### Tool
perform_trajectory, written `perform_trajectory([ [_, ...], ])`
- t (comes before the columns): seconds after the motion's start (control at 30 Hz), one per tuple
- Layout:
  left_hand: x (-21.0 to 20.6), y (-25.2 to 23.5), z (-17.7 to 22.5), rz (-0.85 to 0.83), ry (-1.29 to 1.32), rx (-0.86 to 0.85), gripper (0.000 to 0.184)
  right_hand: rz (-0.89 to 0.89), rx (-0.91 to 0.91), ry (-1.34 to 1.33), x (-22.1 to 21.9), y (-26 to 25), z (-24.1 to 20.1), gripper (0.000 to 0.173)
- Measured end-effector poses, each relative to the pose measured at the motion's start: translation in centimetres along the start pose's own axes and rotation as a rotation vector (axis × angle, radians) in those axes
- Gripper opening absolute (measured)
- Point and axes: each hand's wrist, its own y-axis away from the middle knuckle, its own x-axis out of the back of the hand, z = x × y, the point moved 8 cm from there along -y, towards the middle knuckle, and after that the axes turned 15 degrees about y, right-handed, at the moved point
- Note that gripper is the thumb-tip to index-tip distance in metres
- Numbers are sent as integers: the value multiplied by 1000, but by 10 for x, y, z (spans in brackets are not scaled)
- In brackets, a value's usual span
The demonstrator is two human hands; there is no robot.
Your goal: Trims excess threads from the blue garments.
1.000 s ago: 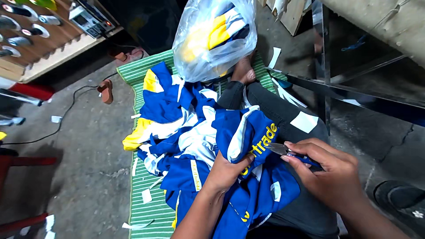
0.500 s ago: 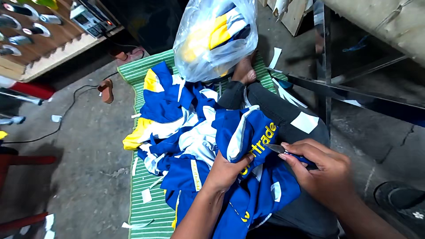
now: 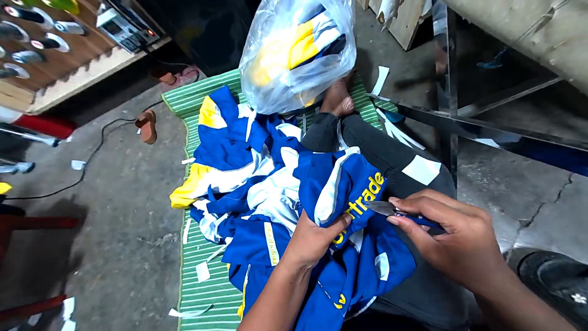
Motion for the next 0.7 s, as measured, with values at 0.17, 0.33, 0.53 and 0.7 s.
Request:
perform_trajectory([
  [0.17,-1,1,-1,-7,21,-8,32,21,48,51,4,-1,-4,25],
  [0.33,0,0,-2,-10,34,-1,31,19,74,62,3,-2,-3,25],
  [0.53,-1,0,-1,0,29,1,32,5,58,47,3,-3,-1,27],
  [0.7,0,1,-1,17,30,5,32,-12,14,4,2,-3,3,27],
])
